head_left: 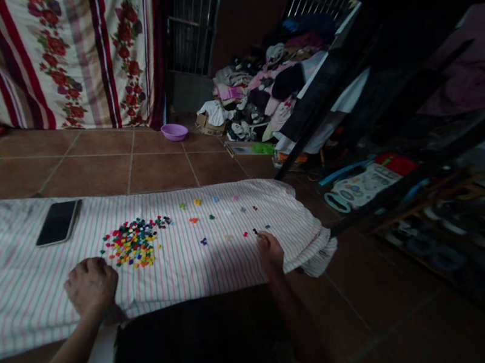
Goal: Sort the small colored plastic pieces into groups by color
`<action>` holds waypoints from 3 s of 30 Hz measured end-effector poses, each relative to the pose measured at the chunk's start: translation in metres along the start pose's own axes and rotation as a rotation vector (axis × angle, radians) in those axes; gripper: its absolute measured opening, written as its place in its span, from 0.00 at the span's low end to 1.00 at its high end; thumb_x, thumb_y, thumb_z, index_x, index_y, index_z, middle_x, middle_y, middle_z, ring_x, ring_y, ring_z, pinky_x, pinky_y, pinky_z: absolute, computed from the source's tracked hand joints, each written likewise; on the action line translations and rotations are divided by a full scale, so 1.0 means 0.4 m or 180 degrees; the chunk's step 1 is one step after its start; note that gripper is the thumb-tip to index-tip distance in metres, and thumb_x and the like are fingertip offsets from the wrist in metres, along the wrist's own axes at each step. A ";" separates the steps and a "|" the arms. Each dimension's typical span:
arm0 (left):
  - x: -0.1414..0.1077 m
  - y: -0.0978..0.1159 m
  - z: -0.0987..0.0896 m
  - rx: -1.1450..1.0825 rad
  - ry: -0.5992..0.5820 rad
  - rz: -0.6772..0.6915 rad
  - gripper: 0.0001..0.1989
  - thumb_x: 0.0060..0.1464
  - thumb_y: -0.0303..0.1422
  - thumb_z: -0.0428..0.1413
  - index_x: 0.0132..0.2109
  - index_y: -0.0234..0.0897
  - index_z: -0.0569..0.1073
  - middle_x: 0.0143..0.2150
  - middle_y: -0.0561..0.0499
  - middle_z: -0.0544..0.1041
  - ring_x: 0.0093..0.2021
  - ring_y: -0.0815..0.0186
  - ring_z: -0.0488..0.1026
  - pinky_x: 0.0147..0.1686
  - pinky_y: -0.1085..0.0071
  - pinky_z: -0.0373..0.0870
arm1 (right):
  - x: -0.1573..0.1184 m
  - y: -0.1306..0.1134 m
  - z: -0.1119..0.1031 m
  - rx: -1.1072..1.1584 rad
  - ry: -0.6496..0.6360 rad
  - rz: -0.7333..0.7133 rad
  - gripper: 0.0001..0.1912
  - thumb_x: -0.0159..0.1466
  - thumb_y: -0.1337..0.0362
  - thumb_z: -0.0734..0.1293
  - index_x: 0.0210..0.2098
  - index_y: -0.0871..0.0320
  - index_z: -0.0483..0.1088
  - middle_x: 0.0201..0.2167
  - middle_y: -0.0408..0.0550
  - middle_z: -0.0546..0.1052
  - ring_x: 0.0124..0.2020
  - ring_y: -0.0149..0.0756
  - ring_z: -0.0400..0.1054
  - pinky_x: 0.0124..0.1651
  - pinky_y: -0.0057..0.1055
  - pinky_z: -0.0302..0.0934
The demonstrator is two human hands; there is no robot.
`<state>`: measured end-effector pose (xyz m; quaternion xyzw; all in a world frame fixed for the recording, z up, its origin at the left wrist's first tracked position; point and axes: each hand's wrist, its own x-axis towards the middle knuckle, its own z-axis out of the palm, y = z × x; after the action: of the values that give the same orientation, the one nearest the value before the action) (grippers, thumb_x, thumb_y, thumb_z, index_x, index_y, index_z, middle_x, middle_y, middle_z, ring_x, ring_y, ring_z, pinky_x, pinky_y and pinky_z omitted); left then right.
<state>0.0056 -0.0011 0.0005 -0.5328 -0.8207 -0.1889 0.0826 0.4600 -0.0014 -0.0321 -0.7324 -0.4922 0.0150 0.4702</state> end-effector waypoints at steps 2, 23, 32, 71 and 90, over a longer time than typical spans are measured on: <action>0.000 -0.001 0.002 0.0004 0.0013 0.0014 0.18 0.57 0.35 0.44 0.43 0.27 0.73 0.43 0.34 0.73 0.45 0.49 0.68 0.42 0.55 0.62 | 0.030 0.020 -0.014 -0.0092 0.0119 0.0226 0.21 0.58 0.56 0.57 0.41 0.61 0.73 0.38 0.55 0.78 0.39 0.42 0.71 0.44 0.36 0.64; 0.004 -0.001 -0.001 -0.0048 -0.0021 0.0048 0.19 0.58 0.35 0.42 0.42 0.28 0.73 0.44 0.34 0.73 0.46 0.49 0.69 0.43 0.56 0.62 | 0.181 0.101 -0.004 -0.0930 -0.0265 0.0198 0.19 0.52 0.65 0.57 0.35 0.62 0.77 0.33 0.54 0.77 0.39 0.43 0.67 0.48 0.36 0.60; 0.002 -0.004 0.010 -0.0054 0.0003 0.0014 0.17 0.55 0.34 0.44 0.43 0.29 0.73 0.44 0.34 0.73 0.46 0.49 0.68 0.44 0.55 0.61 | 0.189 0.096 0.007 -0.0977 -0.0480 0.0409 0.19 0.52 0.64 0.60 0.38 0.63 0.77 0.33 0.54 0.75 0.38 0.42 0.67 0.48 0.34 0.60; 0.009 -0.010 0.023 -0.0165 -0.0091 -0.0046 0.14 0.56 0.33 0.45 0.43 0.34 0.72 0.44 0.40 0.72 0.46 0.55 0.65 0.44 0.59 0.56 | 0.162 0.036 0.026 -0.0757 0.0076 -0.0612 0.18 0.55 0.59 0.56 0.35 0.60 0.72 0.38 0.61 0.76 0.44 0.50 0.67 0.50 0.46 0.59; 0.009 -0.011 0.029 -0.0251 -0.0052 -0.0014 0.13 0.56 0.31 0.46 0.43 0.33 0.73 0.45 0.39 0.72 0.46 0.54 0.64 0.44 0.59 0.56 | -0.087 -0.311 0.316 0.0743 -0.1365 -0.1676 0.17 0.63 0.65 0.56 0.40 0.57 0.75 0.38 0.52 0.77 0.42 0.38 0.71 0.45 0.36 0.68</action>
<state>0.0010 0.0048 -0.0099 -0.5353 -0.8145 -0.2168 0.0544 0.2928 0.0672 -0.0304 -0.5020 -0.7465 0.1029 0.4244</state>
